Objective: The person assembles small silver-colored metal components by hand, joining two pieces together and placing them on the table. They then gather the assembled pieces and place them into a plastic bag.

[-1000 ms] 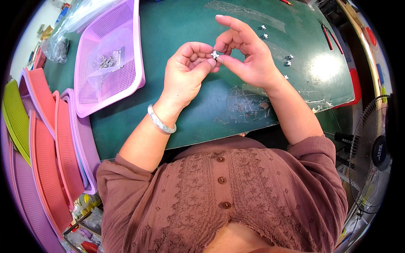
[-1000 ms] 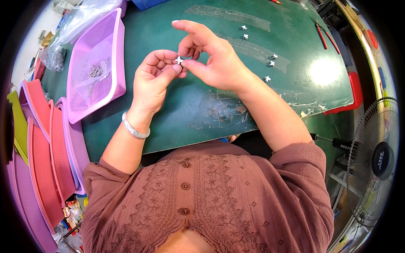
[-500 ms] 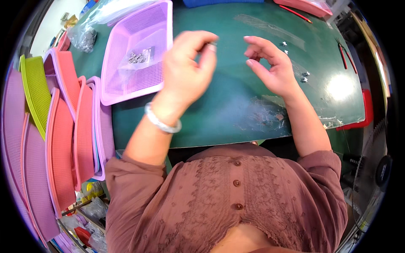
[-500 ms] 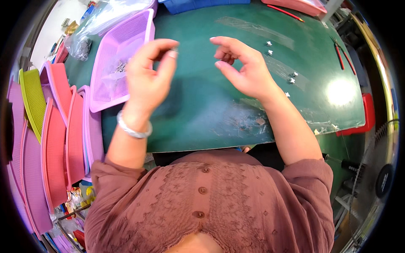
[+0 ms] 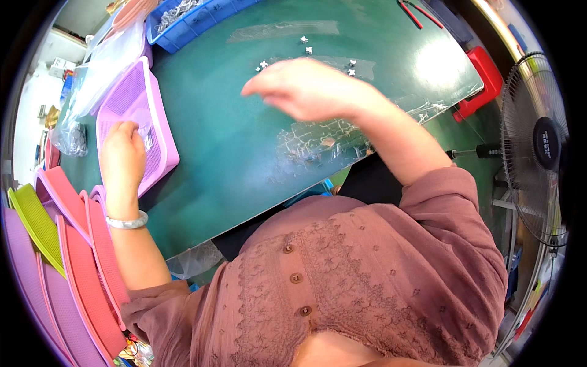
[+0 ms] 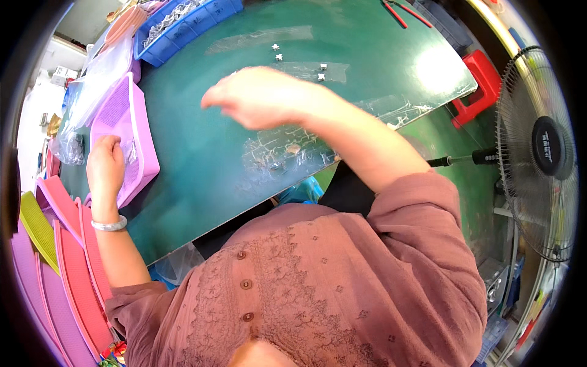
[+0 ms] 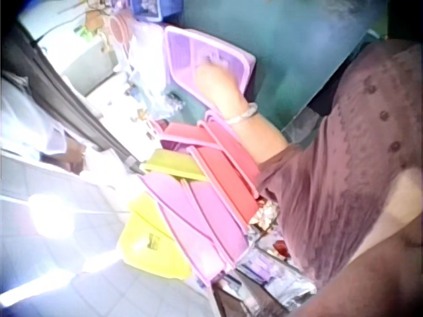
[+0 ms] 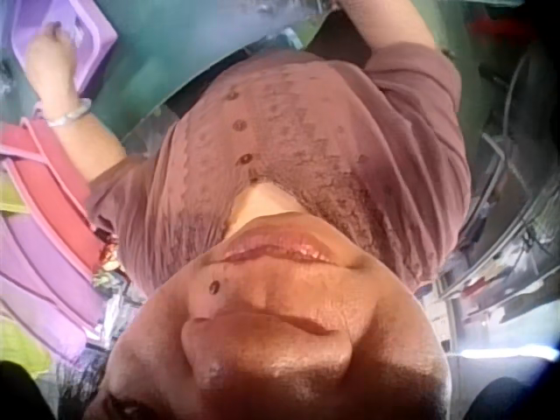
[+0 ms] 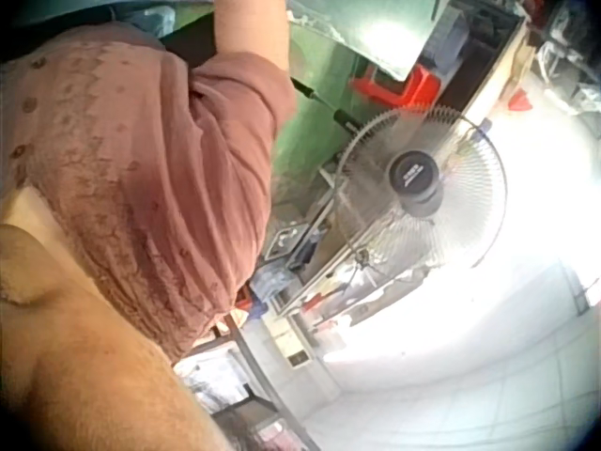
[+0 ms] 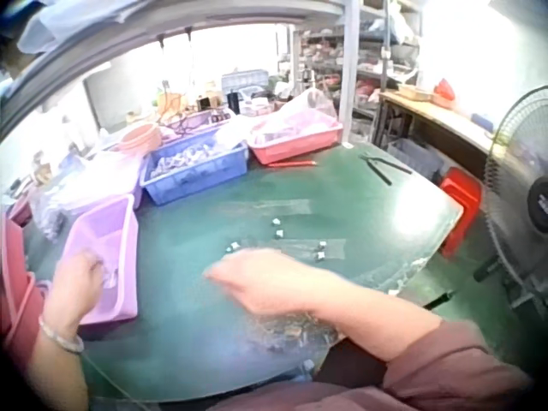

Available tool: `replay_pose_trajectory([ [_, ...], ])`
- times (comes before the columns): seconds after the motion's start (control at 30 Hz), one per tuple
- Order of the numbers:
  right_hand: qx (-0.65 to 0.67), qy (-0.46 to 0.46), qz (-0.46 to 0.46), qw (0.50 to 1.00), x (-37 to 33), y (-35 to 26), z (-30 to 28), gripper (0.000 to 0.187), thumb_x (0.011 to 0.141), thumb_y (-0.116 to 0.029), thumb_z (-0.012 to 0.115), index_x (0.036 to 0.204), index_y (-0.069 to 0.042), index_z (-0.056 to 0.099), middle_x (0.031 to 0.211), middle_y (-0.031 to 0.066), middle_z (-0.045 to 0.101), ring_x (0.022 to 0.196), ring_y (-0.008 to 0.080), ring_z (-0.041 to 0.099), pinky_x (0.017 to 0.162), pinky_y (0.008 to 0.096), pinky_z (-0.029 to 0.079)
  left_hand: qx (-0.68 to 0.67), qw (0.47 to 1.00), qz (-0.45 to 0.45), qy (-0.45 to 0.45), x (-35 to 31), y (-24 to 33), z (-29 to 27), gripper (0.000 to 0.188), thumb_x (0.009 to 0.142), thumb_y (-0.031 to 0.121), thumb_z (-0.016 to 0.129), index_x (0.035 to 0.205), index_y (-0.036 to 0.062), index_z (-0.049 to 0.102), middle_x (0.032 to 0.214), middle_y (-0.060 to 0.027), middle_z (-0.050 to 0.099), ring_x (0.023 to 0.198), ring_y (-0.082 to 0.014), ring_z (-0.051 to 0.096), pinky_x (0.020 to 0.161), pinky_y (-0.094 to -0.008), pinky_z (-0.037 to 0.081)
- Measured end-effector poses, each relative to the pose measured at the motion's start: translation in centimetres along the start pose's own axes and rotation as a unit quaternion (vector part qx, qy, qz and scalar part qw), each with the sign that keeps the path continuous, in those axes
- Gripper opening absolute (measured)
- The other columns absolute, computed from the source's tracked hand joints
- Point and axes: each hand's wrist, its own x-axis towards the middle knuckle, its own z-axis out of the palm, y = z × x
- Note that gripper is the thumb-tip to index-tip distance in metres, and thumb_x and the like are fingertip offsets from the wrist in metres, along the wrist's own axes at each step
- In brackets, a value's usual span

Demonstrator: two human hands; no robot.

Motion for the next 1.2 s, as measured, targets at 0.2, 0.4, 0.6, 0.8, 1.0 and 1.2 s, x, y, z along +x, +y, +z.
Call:
replay_pose_trajectory([
  [0.2,-0.001,0.111,0.193,0.975,-7.3,3.4,-4.9,0.028,0.082,0.003,0.046,0.107,-0.003,0.056,0.085,0.0101,0.061,0.081,0.018,0.059,0.075,0.0272,0.046,-0.215,0.97,0.104,0.052,-1.6,6.0,0.7,0.011,0.079,0.003,0.055,0.089,-0.0008,0.059,0.083,-0.0109,0.058,0.07,-0.0224,0.056,0.063,-0.0283,0.045],
  [0.4,-0.035,0.112,0.289,0.95,-12.4,4.1,-5.3,0.036,0.08,0.001,0.049,0.115,-0.006,0.052,0.096,0.0077,0.061,0.085,0.018,0.057,0.074,0.0273,0.045,-0.292,0.947,0.128,-0.03,-2.7,9.9,3.1,0.014,0.078,0.003,0.058,0.092,0.0004,0.059,0.084,-0.0115,0.058,0.069,-0.0227,0.056,0.061,-0.0289,0.045],
  [0.6,-0.028,0.155,0.248,0.956,-11.9,3.1,-4.1,0.033,0.076,0.0,0.054,0.109,-0.007,0.055,0.101,0.0102,0.058,0.089,0.0234,0.056,0.076,0.0317,0.046,-0.36,0.923,0.12,-0.062,-1.4,13.4,5.6,0.02,0.076,0.007,0.06,0.096,0.0027,0.06,0.081,-0.0098,0.056,0.065,-0.0209,0.054,0.059,-0.0289,0.045],
  [0.8,-0.042,0.179,0.168,0.968,-9.7,2.5,-1.6,0.027,0.075,-0.003,0.056,0.102,-0.005,0.057,0.097,0.0108,0.059,0.092,0.0286,0.055,0.08,0.0351,0.045,-0.376,0.913,0.158,-0.03,1.8,17.9,8.2,0.02,0.077,0.009,0.06,0.097,0.0074,0.062,0.084,-0.0096,0.056,0.07,-0.0246,0.055,0.064,-0.0314,0.045],
  [1.0,-0.014,0.171,0.16,0.972,-8.9,1.3,-0.8,0.026,0.075,-0.003,0.057,0.101,-0.005,0.058,0.097,0.0109,0.06,0.093,0.0283,0.055,0.079,0.0352,0.045,-0.343,0.925,0.163,-0.03,2.8,18.0,9.8,0.009,0.079,0.01,0.058,0.086,0.0053,0.06,0.084,-0.008,0.058,0.075,-0.025,0.058,0.066,-0.0324,0.046],
  [1.2,0.157,0.189,0.172,0.954,-7.3,-0.2,0.9,0.041,0.075,0.0,0.058,0.116,-0.006,0.051,0.09,0.0078,0.062,0.077,0.0156,0.058,0.067,0.0269,0.047,-0.746,0.6,-0.115,-0.264,1.0,15.2,7.5,0.01,0.083,0.008,0.058,0.092,0.0027,0.056,0.081,-0.005,0.061,0.069,-0.0114,0.058,0.06,-0.0224,0.047],
])
